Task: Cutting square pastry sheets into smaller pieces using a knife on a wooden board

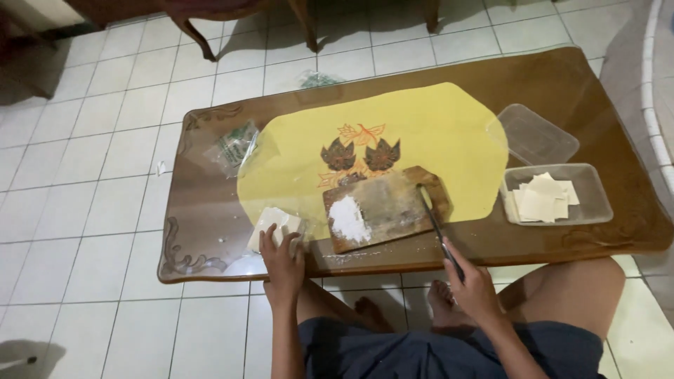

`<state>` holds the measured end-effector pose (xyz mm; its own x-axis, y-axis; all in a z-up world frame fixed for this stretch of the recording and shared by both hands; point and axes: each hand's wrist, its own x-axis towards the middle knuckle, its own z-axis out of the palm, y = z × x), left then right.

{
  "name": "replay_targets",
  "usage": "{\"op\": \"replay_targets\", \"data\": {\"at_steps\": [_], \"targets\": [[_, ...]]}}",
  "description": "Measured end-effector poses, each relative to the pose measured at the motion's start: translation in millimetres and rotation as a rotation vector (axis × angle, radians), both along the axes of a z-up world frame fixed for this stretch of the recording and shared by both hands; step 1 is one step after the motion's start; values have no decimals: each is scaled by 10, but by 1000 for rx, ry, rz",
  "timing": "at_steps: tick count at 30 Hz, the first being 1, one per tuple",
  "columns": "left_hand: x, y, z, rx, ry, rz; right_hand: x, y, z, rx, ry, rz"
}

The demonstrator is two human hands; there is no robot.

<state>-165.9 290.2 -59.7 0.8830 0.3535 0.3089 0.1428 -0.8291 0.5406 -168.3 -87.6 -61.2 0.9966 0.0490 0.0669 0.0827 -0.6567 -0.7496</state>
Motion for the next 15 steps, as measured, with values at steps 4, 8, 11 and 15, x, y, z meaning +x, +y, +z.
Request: {"op": "replay_targets", "data": {"at_steps": [4,8,11,15], "targets": [[85,66,-36,6,33,17,161,336,183,-97,166,-6],[115,107,-124,30,-10,-57,231,493,111,-194,79,53],[100,91,-129,77,-8,-92,237,517,13,-306,2,56],[27,-17,46,75,-21,-99,224,540,-85,-375,46,49]]}}
